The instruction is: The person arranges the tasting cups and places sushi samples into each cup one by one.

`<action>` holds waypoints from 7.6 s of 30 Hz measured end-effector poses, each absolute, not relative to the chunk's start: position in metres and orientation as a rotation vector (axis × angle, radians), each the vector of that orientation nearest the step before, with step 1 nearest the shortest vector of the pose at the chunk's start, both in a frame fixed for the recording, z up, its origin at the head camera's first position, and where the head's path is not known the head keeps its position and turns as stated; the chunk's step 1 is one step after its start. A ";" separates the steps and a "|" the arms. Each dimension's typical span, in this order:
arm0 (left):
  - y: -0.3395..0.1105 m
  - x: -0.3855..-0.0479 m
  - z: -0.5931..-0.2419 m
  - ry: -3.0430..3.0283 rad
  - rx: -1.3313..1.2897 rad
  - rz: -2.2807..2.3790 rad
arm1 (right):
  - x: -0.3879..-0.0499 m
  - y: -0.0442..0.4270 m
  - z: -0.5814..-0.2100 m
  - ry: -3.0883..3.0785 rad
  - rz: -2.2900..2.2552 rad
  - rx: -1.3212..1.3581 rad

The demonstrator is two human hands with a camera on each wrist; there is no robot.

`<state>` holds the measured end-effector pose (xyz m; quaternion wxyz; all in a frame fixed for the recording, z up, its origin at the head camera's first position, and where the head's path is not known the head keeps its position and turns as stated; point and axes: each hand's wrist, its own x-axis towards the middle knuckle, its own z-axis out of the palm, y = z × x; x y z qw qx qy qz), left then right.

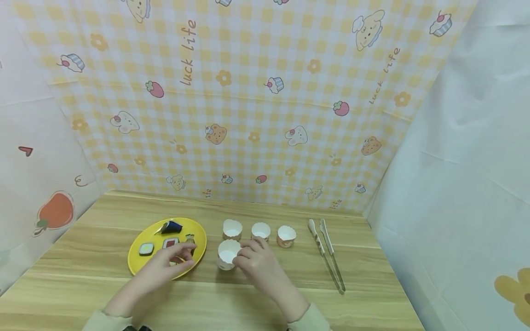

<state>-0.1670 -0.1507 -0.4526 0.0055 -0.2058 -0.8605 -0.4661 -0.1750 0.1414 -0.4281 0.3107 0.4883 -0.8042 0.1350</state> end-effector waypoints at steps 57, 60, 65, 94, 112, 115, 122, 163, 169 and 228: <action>-0.258 -0.167 -0.450 -2.697 0.022 -1.103 | -0.203 0.201 -0.472 -2.227 0.388 1.022; -0.265 -0.166 -0.450 -2.709 0.044 -1.100 | -0.205 0.200 -0.474 -2.238 0.386 1.013; -0.275 -0.166 -0.452 -2.704 0.093 -1.123 | -0.205 0.198 -0.479 -2.257 0.367 1.020; -0.297 -0.174 -0.475 -2.816 0.370 -1.347 | -0.199 0.190 -0.488 -2.264 0.338 1.087; -0.285 -0.178 -0.481 -2.770 0.346 -1.606 | -0.198 0.189 -0.485 -2.270 0.322 1.097; -0.284 -0.178 -0.481 -2.760 0.339 -1.649 | -0.197 0.190 -0.482 -2.277 0.324 1.102; -0.281 -0.180 -0.481 -2.758 0.317 -1.687 | -0.196 0.191 -0.480 -2.295 0.334 1.105; -0.278 -0.183 -0.483 -2.834 0.247 -1.834 | -0.184 0.264 -0.461 -2.457 0.242 0.762; -0.280 -0.183 -0.483 -2.831 0.228 -1.856 | -0.182 0.274 -0.462 -2.535 0.258 0.587; -0.302 -0.189 -0.503 -2.630 0.025 -2.368 | -0.197 0.335 -0.493 -2.947 0.577 -0.017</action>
